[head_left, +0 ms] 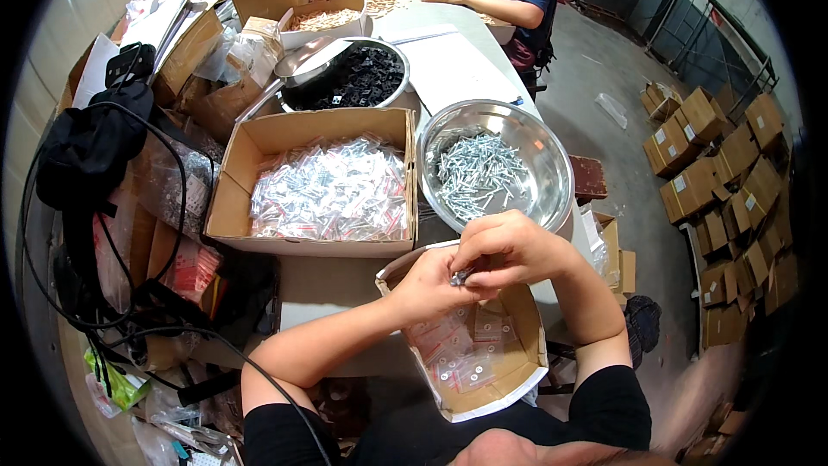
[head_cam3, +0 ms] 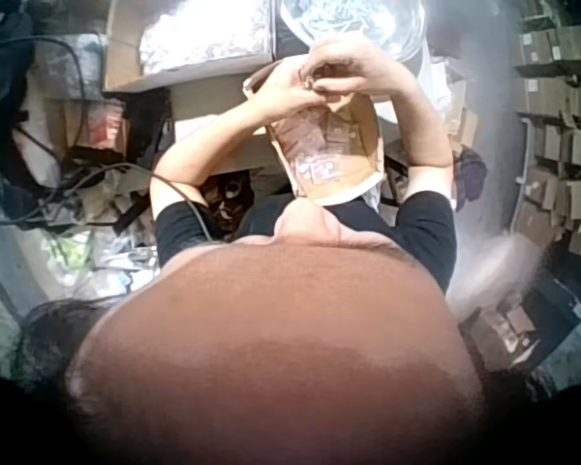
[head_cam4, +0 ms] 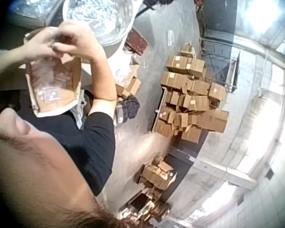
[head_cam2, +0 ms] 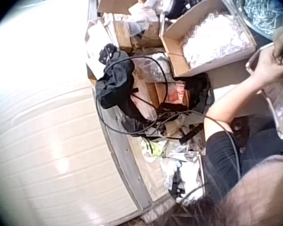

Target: The person repeatedly picks small metal screws from a stainless steel bowl and places them into small clear plastic bags. The filled bags are then placed into a cardboard box. The task is performed by hand in a repetitive assembly line manner.

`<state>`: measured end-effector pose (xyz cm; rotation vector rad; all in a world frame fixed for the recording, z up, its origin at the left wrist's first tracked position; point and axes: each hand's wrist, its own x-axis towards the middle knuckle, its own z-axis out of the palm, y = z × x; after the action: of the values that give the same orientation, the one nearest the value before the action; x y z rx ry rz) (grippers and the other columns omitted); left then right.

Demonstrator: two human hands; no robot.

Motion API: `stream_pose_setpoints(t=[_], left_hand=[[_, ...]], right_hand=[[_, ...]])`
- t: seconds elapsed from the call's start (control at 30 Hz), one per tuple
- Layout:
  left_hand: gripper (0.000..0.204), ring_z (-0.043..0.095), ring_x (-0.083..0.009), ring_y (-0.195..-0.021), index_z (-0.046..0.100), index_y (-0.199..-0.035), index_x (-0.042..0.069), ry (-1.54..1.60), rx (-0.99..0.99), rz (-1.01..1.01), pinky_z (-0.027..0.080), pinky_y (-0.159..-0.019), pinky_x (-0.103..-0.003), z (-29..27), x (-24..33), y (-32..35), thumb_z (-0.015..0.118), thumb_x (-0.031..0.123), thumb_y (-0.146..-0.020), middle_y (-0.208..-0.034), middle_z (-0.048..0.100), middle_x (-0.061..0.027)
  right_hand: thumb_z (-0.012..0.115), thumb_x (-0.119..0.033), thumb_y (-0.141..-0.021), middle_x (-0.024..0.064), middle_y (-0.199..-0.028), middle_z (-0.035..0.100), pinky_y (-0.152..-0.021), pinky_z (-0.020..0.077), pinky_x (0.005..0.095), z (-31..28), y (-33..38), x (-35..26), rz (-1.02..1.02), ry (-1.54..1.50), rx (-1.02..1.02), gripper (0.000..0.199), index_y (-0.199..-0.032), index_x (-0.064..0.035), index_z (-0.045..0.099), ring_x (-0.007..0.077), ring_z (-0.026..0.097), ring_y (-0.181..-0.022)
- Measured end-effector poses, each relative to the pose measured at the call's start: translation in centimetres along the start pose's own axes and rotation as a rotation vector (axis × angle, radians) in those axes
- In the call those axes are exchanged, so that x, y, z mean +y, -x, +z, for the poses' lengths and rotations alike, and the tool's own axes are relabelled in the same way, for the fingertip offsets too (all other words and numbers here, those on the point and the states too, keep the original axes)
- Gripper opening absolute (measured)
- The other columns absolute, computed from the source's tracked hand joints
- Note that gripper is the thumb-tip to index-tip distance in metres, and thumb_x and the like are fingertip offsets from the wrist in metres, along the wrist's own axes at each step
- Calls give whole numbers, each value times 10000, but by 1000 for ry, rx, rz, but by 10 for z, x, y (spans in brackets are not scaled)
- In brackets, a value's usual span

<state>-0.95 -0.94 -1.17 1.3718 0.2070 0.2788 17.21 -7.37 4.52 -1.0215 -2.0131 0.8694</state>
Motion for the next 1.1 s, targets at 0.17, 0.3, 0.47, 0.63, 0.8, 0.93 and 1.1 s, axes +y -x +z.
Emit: stream_pose_setpoints(t=[0.17,0.3,0.47,0.63,0.8,0.93,1.1], left_hand=[[361,601,-111,-988,639,-1090,1,46,-49,5,483,-888,-277,-2,-2,2,808,129,-798,-1051,659,-37],[403,603,-130,-1001,579,-1144,-15,35,45,96,482,-893,-291,-1,-11,2,768,190,-852,-1065,655,-69],[309,632,-213,-918,547,-1111,-24,-267,410,377,501,-823,-322,7,-1,4,681,176,-917,-996,637,-138],[73,583,-174,-784,613,-907,-15,-602,414,419,470,-707,-286,-1,27,10,639,53,-905,-879,602,-94],[82,561,-177,-722,608,-845,-14,-552,409,374,454,-661,-288,0,30,11,639,51,-886,-821,594,-84],[104,550,-168,-711,596,-816,-5,-589,394,399,445,-647,-284,-4,33,13,642,58,-883,-815,590,-86],[71,464,-115,-744,551,-856,6,-541,560,522,386,-655,-236,-20,48,16,609,13,-897,-873,523,-56]], right_hand=[[753,-91,-777,92,-961,585,-710,504,305,-9,2,-5,35,-1,-43,175,-942,-59,707,206,609,-801],[769,-114,-769,111,-1050,524,-840,480,341,-6,2,-8,-27,139,-27,143,-869,-56,685,237,553,-958],[728,-76,-758,102,-935,620,-698,517,309,-8,6,-2,33,105,192,112,-814,-21,648,214,633,-815],[697,-70,-773,85,-746,632,-616,508,289,-6,4,-8,174,71,215,98,-823,-8,640,187,639,-677],[674,-104,-793,97,-726,614,-601,492,301,-1,2,-4,168,81,148,120,-830,1,629,203,617,-651],[647,-98,-785,98,-729,553,-600,459,334,1,-1,-3,57,61,134,119,-816,1,589,232,563,-649],[608,-82,-774,98,-713,539,-594,453,333,-9,5,6,85,78,237,98,-787,3,561,231,548,-639]])
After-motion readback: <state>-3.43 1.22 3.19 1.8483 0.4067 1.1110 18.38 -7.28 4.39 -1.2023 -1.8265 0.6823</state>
